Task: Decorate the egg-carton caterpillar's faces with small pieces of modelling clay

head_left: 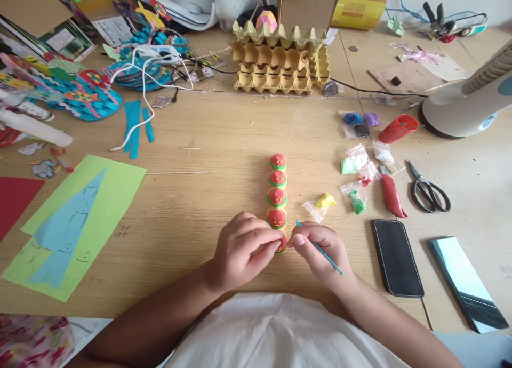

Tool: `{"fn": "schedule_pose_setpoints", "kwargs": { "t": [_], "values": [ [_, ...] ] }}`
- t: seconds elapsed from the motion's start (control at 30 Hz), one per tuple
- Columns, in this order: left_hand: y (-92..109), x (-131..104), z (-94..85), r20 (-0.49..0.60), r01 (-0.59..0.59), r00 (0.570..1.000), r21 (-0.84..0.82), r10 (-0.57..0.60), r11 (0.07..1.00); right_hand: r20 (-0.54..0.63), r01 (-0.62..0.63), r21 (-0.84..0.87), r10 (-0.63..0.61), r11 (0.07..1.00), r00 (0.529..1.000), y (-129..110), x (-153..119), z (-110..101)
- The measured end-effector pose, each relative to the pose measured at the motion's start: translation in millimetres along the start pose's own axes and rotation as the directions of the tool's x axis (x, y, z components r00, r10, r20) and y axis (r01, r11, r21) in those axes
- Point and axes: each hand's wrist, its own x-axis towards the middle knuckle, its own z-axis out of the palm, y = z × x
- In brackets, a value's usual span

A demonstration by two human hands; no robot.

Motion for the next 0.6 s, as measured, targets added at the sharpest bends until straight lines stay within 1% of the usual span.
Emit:
{"fn": "schedule_pose_setpoints", "kwargs": {
  "t": [0.1, 0.37, 0.5, 0.6],
  "values": [
    [0.5, -0.3, -0.2, 0.003, -0.021, 1.0, -0.021, 0.021, 1.0, 0.019, 0.047, -0.015, -0.046, 0.999, 0.999, -0.5, 1.5, 2.2],
    [0.8, -1.4, 0.7, 0.014, -0.017, 1.0, -0.006, 0.017, 1.0, 0.042, 0.171, -0.17, -0.166, 0.971, 0.985, 3.4, 1.4, 4.6],
    [0.9, -1.2, 0.0, 0.013, -0.017, 1.0, -0.013, 0.018, 1.0, 0.043, 0.181, -0.192, -0.176, 0.964, 0.983, 3.7, 1.0, 4.8],
    [0.5, -1.8, -0.4, 0.005, -0.029, 1.0, -0.015, 0.029, 0.999, 0.046, 0.167, -0.174, -0.161, 0.97, 0.986, 2.4, 1.7, 5.0]
  ]
}}
